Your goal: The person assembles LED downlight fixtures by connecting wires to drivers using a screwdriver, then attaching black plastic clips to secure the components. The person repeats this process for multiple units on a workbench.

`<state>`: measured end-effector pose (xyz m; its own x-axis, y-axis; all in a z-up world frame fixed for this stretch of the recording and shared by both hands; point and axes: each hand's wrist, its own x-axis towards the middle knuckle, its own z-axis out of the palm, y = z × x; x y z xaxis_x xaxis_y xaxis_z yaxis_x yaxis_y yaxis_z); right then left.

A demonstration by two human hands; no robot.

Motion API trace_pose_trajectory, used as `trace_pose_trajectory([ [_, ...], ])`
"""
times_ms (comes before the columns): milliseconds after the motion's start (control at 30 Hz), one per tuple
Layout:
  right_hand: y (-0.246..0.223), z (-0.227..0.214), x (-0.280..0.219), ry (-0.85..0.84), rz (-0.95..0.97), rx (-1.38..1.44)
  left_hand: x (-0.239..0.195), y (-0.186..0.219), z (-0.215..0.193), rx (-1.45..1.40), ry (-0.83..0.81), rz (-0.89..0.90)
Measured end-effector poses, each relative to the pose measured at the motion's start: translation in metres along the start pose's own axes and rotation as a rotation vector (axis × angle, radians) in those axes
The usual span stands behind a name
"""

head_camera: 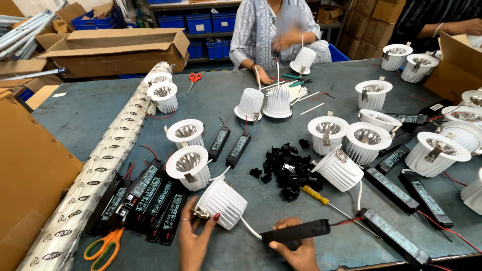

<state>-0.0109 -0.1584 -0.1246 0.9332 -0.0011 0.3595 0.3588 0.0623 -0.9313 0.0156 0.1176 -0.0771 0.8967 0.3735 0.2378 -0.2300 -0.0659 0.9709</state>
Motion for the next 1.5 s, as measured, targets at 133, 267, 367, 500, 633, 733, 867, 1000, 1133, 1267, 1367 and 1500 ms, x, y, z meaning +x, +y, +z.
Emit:
trace_pose_trajectory([
  [133, 0.0, -0.001, 0.003, -0.095, -0.047, -0.067, 0.002, -0.01, 0.013, -0.12, 0.047, -0.021],
  [267, 0.001, 0.002, 0.004, -0.146, 0.044, -0.019, -0.012, 0.008, 0.023, 0.165, 0.029, 0.265],
  [367, 0.006, 0.003, 0.008, -0.076, 0.111, 0.132, -0.025, 0.025, 0.029, 0.325, -0.07, 0.574],
  [500, 0.012, -0.004, 0.01, 0.074, 0.317, 0.211, -0.037, 0.029, 0.036, 0.323, -0.122, 0.591],
  [633, 0.018, -0.011, 0.014, 0.062, 0.311, 0.227, -0.044, 0.01, 0.042, 0.308, -0.195, 0.721],
  [733, 0.017, -0.008, 0.017, 0.128, 0.432, 0.35, -0.053, -0.01, 0.062, 0.368, -0.123, 0.887],
  [867, 0.002, -0.003, 0.023, 0.229, 0.581, 0.449, -0.064, -0.028, 0.072, 0.347, -0.247, 0.998],
  [1000, -0.02, -0.005, 0.028, 0.155, 0.681, 0.341, -0.064, -0.043, 0.076, 0.318, -0.225, 1.1],
  [1133, -0.031, -0.008, 0.033, 0.054, 0.722, 0.362, -0.069, -0.064, 0.078, 0.22, -0.168, 1.148],
  [1267, -0.031, -0.006, 0.037, 0.166, 0.784, 0.392, -0.064, -0.079, 0.055, 0.197, -0.14, 0.941],
  [1367, -0.029, -0.007, 0.039, 0.212, 0.806, 0.407, -0.047, -0.088, 0.019, 0.238, -0.053, 0.607],
  [1500, -0.025, -0.006, 0.043, 0.243, 0.817, 0.459, -0.013, -0.106, 0.014, -0.027, 0.057, 0.01],
])
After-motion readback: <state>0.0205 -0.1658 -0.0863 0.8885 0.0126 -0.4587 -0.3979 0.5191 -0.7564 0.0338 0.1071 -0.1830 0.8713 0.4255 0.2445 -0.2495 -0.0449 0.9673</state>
